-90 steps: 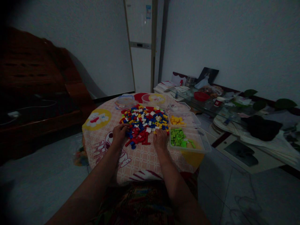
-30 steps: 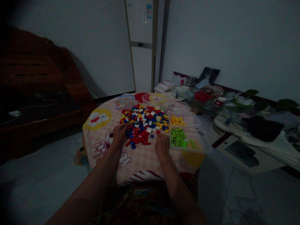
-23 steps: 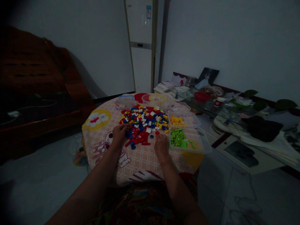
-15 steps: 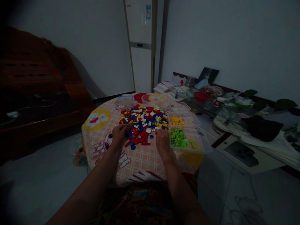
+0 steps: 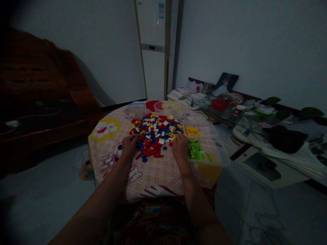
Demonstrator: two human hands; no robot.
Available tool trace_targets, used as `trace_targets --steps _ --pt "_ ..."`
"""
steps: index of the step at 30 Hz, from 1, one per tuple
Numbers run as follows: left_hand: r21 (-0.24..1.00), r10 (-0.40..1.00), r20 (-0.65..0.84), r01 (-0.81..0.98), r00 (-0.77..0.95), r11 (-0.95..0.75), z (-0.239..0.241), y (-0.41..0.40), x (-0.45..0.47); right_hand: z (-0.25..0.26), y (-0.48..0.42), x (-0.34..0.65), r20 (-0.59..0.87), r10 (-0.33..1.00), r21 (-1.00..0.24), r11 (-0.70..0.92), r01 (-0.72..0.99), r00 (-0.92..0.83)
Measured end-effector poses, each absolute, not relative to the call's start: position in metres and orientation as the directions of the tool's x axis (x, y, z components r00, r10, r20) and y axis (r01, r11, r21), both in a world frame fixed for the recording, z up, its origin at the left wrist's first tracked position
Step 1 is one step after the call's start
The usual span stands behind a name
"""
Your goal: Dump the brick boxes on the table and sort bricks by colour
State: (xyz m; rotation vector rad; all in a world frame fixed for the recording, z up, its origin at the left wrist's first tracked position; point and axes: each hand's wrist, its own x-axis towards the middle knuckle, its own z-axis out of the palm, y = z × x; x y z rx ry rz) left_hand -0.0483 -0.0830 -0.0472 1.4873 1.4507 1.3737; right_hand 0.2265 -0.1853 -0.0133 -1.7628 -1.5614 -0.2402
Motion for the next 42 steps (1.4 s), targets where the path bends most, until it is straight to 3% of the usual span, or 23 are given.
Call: trace_targets --steps 3,14,17,22,26,31,42 --pt "0.931 0.955 0.263 0.294 -0.136 -0.215 -0.048 -0.083 -0.049 -0.025 -0.187 0.204 0.558 0.809 -0.355 0.035 0.934 0.181" --pt "0.936 0.959 0.242 0.296 -0.148 -0.191 -0.048 -0.083 -0.049 -0.031 -0.156 0.195 0.381 0.856 -0.331 -0.225 0.916 0.348" --pt "0.941 0.959 0.239 0.279 -0.156 -0.189 -0.047 -0.084 -0.048 -0.032 -0.157 0.19 0.376 0.876 -0.325 -0.18 0.928 0.302" --pt "0.947 0.959 0.231 0.266 -0.162 -0.183 -0.045 -0.085 -0.047 -0.037 -0.163 0.186 0.473 0.874 -0.33 0.06 0.942 0.109" --pt "0.936 0.959 0.24 0.299 -0.152 -0.187 -0.045 -0.085 -0.048 -0.039 -0.161 0.194 0.519 0.814 -0.362 -0.068 0.93 0.261" --pt "0.947 0.96 0.229 0.264 -0.162 -0.182 -0.045 -0.085 -0.047 -0.033 -0.149 0.195 0.436 0.818 -0.397 -0.199 0.896 0.375" --pt "0.948 0.962 0.225 0.263 -0.156 -0.179 -0.045 -0.085 -0.047 -0.037 -0.158 0.198 0.412 0.844 -0.337 -0.21 0.918 0.344"
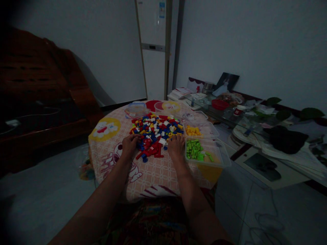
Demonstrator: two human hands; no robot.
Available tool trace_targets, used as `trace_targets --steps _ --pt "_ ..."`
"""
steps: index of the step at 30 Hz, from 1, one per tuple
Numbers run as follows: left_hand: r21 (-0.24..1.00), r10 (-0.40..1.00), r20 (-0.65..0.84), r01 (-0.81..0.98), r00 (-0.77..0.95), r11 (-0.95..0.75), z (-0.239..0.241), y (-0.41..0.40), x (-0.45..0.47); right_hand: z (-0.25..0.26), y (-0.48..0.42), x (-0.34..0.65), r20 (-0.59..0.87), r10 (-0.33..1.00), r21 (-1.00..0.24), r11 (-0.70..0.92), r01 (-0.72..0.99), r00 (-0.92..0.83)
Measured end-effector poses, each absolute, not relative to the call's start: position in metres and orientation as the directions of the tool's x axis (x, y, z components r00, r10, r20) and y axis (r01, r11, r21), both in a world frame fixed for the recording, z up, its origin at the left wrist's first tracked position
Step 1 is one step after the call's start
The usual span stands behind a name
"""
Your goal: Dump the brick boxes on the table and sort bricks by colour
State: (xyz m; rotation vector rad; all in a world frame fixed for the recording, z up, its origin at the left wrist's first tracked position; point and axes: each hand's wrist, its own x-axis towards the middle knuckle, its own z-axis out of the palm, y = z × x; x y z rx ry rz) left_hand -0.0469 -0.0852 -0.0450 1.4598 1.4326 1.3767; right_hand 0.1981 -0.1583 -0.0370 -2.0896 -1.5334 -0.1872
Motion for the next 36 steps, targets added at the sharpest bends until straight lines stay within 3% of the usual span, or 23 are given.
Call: trace_targets --steps 4,9,19,27,31,36 --pt "0.939 0.958 0.247 0.279 -0.144 -0.2 -0.047 -0.084 -0.049 -0.036 -0.153 0.202 0.405 0.859 -0.354 -0.168 0.92 0.313" --pt "0.937 0.96 0.243 0.288 -0.14 -0.196 -0.046 -0.085 -0.049 -0.037 -0.151 0.205 0.54 0.81 -0.368 -0.016 0.93 0.228" --pt "0.946 0.959 0.242 0.255 -0.147 -0.199 -0.046 -0.085 -0.048 -0.044 -0.15 0.205 0.432 0.825 -0.382 -0.199 0.902 0.364" --pt "0.945 0.958 0.247 0.254 -0.147 -0.205 -0.044 -0.086 -0.048 -0.053 -0.155 0.184 0.485 0.874 -0.372 0.176 0.911 0.029" --pt "0.949 0.957 0.246 0.239 -0.155 -0.205 -0.044 -0.086 -0.046 -0.054 -0.163 0.18 0.535 0.844 -0.351 0.266 0.897 -0.041" --pt "0.956 0.959 0.233 0.221 -0.164 -0.194 -0.045 -0.085 -0.045 -0.05 -0.17 0.196 0.585 0.785 -0.383 0.049 0.922 0.202"
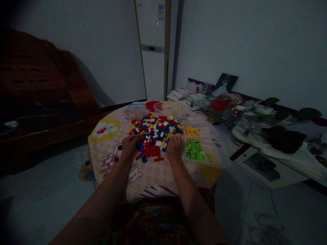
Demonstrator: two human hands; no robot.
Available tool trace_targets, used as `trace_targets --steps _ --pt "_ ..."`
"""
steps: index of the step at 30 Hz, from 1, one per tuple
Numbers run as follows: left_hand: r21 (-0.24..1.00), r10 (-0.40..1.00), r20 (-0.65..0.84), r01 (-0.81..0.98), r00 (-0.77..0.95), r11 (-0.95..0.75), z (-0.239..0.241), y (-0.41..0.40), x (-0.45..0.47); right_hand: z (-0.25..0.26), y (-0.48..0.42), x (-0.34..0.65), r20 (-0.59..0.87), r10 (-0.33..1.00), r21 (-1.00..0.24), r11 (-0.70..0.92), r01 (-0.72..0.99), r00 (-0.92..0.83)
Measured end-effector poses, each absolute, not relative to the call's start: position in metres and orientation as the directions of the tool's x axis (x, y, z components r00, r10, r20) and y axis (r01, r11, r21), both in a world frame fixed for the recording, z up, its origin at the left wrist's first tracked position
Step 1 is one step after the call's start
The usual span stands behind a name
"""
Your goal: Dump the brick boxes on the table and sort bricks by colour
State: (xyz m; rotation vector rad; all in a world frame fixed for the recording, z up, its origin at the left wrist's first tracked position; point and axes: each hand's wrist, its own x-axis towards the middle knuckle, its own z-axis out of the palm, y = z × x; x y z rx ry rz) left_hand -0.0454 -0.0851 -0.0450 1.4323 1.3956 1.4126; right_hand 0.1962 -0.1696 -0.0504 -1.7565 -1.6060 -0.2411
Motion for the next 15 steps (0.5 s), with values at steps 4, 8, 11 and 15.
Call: trace_targets --steps 4,8,11,15 --pt "0.949 0.956 0.244 0.243 -0.162 -0.201 -0.0437 -0.086 -0.0463 -0.0521 -0.1721 0.202 0.517 0.775 -0.405 -0.155 0.901 0.365" --pt "0.942 0.955 0.254 0.262 -0.155 -0.209 -0.0431 -0.0867 -0.0466 -0.0554 -0.173 0.2016 0.484 0.802 -0.386 -0.163 0.908 0.35" --pt "0.943 0.954 0.256 0.258 -0.155 -0.212 -0.0436 -0.0861 -0.0465 -0.0555 -0.1733 0.2028 0.492 0.808 -0.379 -0.136 0.915 0.324" --pt "0.938 0.953 0.264 0.27 -0.145 -0.219 -0.0462 -0.084 -0.0474 -0.0528 -0.1748 0.2033 0.531 0.79 -0.392 -0.092 0.915 0.307"
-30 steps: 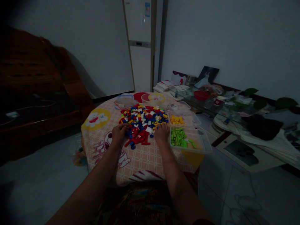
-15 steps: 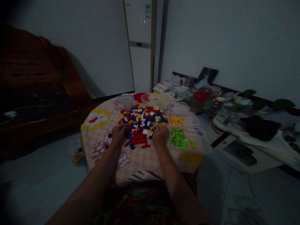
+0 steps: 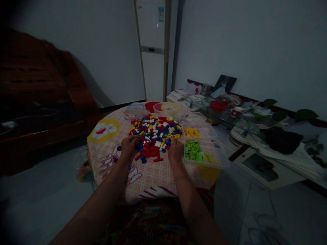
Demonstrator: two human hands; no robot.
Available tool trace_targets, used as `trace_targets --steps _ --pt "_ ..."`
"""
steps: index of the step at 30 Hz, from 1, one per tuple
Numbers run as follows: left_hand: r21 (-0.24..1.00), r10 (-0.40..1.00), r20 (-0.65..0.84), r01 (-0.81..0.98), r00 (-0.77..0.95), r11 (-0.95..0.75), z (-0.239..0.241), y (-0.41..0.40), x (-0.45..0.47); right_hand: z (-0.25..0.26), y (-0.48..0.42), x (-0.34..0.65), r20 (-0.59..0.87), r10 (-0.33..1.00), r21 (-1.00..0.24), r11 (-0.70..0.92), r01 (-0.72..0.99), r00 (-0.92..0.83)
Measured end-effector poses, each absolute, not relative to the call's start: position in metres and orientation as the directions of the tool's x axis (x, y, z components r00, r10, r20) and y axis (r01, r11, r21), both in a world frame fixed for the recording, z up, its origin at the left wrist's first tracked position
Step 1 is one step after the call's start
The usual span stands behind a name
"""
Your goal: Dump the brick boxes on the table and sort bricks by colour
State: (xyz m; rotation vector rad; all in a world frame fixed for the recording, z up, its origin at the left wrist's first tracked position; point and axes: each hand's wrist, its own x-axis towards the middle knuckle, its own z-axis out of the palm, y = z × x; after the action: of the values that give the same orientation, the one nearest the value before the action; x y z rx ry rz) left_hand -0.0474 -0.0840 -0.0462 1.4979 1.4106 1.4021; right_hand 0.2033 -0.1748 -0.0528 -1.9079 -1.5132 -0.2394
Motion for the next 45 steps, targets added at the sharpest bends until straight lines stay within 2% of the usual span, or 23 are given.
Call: trace_targets --steps 6,9,17,19,24,26,29,34,39,45 --pt "0.94 0.955 0.255 0.271 -0.152 -0.208 -0.052 -0.081 -0.049 -0.038 -0.179 0.203 0.611 0.762 -0.394 0.057 0.917 0.216" --pt "0.941 0.957 0.249 0.272 -0.146 -0.203 -0.051 -0.082 -0.049 -0.019 -0.17 0.216 0.653 0.717 -0.422 0.076 0.903 0.244" --pt "0.934 0.951 0.271 0.278 -0.146 -0.223 -0.051 -0.082 -0.05 0.02 -0.138 0.284 0.633 0.623 -0.518 -0.1 0.85 0.459" --pt "0.935 0.951 0.272 0.275 -0.149 -0.224 -0.051 -0.081 -0.05 0.016 -0.142 0.278 0.628 0.648 -0.5 -0.089 0.862 0.431" --pt "0.94 0.957 0.249 0.274 -0.151 -0.202 -0.048 -0.083 -0.049 -0.009 -0.16 0.227 0.579 0.79 -0.397 0.058 0.916 0.201" --pt "0.945 0.959 0.239 0.261 -0.15 -0.195 -0.046 -0.084 -0.048 -0.018 -0.164 0.21 0.544 0.824 -0.374 0.07 0.925 0.157" --pt "0.944 0.961 0.235 0.27 -0.149 -0.189 -0.046 -0.085 -0.048 -0.028 -0.168 0.195 0.512 0.847 -0.361 0.063 0.93 0.141" --pt "0.943 0.956 0.247 0.266 -0.159 -0.2 -0.045 -0.086 -0.047 -0.038 -0.169 0.183 0.491 0.871 -0.269 0.151 0.951 0.001" --pt "0.941 0.956 0.254 0.266 -0.148 -0.209 -0.042 -0.088 -0.047 -0.039 -0.167 0.176 0.391 0.92 -0.236 0.081 0.968 0.018" --pt "0.946 0.957 0.243 0.256 -0.16 -0.198 -0.043 -0.088 -0.047 -0.039 -0.169 0.179 0.434 0.901 -0.284 0.115 0.952 0.021"
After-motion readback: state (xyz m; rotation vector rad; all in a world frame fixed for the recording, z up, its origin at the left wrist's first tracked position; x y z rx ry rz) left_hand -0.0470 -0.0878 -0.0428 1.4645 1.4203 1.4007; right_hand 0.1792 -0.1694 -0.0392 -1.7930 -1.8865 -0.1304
